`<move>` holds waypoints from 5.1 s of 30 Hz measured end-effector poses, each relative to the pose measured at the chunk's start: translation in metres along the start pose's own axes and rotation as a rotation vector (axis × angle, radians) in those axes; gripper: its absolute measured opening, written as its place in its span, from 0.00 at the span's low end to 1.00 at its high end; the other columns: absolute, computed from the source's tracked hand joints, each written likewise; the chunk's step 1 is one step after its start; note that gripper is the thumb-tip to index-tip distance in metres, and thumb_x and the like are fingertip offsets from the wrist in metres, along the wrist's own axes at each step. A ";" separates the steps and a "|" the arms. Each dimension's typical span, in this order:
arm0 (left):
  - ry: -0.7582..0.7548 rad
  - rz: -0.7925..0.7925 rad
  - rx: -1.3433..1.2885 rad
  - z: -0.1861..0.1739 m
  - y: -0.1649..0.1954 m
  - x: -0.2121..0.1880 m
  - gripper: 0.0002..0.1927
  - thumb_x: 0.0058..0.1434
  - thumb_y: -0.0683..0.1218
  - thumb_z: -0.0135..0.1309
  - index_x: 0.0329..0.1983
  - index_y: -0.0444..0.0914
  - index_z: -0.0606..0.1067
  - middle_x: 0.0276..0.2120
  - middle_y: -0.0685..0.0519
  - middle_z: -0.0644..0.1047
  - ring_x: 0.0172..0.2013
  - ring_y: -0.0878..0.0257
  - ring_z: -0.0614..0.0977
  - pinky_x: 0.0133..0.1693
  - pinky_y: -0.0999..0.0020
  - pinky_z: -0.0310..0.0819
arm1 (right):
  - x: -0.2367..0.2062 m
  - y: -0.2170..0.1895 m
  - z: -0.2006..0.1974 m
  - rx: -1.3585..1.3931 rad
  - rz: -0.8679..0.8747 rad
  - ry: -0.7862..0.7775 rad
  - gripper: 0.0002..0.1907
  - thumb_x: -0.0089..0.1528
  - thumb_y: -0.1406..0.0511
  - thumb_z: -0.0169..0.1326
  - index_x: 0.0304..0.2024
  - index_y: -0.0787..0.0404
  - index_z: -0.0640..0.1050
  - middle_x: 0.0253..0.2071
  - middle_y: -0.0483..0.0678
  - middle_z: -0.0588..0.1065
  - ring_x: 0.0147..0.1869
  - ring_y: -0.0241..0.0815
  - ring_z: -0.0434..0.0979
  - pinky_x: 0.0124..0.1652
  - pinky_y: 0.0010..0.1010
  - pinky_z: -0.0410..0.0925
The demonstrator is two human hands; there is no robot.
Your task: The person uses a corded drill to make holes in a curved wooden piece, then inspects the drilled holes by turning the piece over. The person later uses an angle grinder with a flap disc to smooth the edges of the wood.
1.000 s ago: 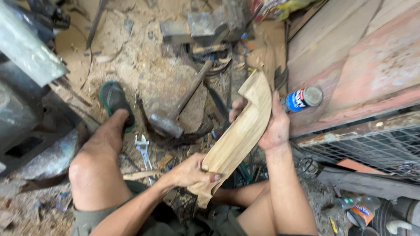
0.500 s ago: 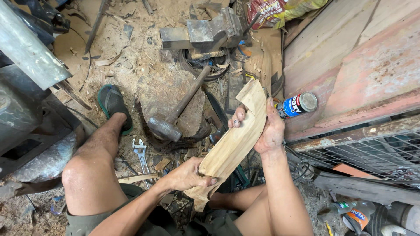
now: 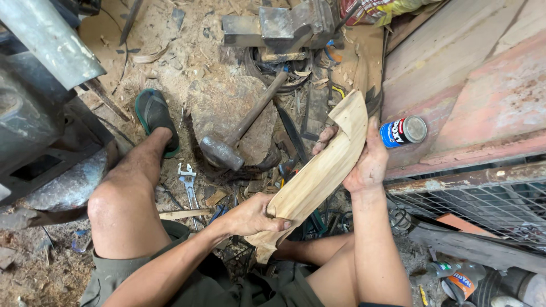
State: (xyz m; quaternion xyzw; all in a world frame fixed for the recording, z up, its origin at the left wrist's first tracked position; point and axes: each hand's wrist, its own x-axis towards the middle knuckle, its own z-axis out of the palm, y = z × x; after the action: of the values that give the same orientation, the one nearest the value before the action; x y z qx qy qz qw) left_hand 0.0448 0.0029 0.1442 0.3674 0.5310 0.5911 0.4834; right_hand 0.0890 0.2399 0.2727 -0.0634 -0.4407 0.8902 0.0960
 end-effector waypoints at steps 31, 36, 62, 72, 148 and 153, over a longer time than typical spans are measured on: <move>0.177 0.071 0.109 0.002 0.008 0.003 0.30 0.54 0.55 0.60 0.55 0.31 0.75 0.43 0.43 0.81 0.45 0.57 0.83 0.49 0.62 0.76 | 0.008 0.013 0.028 -0.870 -0.380 0.179 0.35 0.64 0.70 0.63 0.69 0.65 0.61 0.61 0.49 0.70 0.63 0.37 0.71 0.64 0.29 0.67; 0.169 0.022 0.100 0.002 0.002 0.003 0.31 0.55 0.56 0.61 0.55 0.31 0.75 0.43 0.43 0.81 0.45 0.58 0.83 0.49 0.63 0.77 | 0.009 0.014 0.028 -0.882 -0.368 0.178 0.36 0.64 0.68 0.64 0.69 0.65 0.61 0.61 0.50 0.70 0.63 0.38 0.72 0.64 0.30 0.68; 0.073 -0.057 -0.208 -0.020 0.014 0.005 0.35 0.57 0.49 0.65 0.68 0.36 0.69 0.53 0.49 0.81 0.49 0.64 0.82 0.52 0.65 0.80 | -0.035 0.026 0.007 -0.649 -0.149 0.116 0.29 0.58 0.72 0.63 0.62 0.70 0.74 0.54 0.50 0.78 0.56 0.40 0.76 0.57 0.33 0.69; 0.114 -0.174 -0.786 -0.002 0.045 0.031 0.22 0.66 0.48 0.57 0.55 0.27 0.75 0.40 0.45 0.83 0.35 0.61 0.86 0.39 0.66 0.83 | 0.037 0.054 -0.095 -0.163 0.164 0.416 0.19 0.59 0.63 0.61 0.50 0.66 0.79 0.46 0.51 0.82 0.50 0.47 0.83 0.54 0.39 0.74; 0.547 0.180 -0.751 -0.019 0.033 0.019 0.35 0.63 0.49 0.61 0.67 0.28 0.63 0.52 0.41 0.78 0.47 0.59 0.84 0.49 0.64 0.83 | -0.117 0.131 0.028 -0.730 -0.111 0.208 0.30 0.68 0.72 0.54 0.72 0.69 0.63 0.59 0.55 0.72 0.45 0.38 0.79 0.35 0.24 0.73; 0.568 0.156 -0.741 -0.018 0.034 0.019 0.35 0.62 0.49 0.61 0.67 0.29 0.63 0.51 0.41 0.78 0.46 0.60 0.84 0.48 0.64 0.83 | -0.117 0.134 0.026 -0.719 -0.113 0.197 0.31 0.68 0.72 0.55 0.73 0.69 0.63 0.56 0.54 0.73 0.44 0.38 0.79 0.36 0.25 0.74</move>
State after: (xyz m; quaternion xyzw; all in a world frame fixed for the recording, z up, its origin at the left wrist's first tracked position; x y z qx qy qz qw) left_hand 0.0167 0.0171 0.1735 0.0327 0.3661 0.8525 0.3716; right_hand 0.1830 0.1143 0.1850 -0.1539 -0.7166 0.6616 0.1586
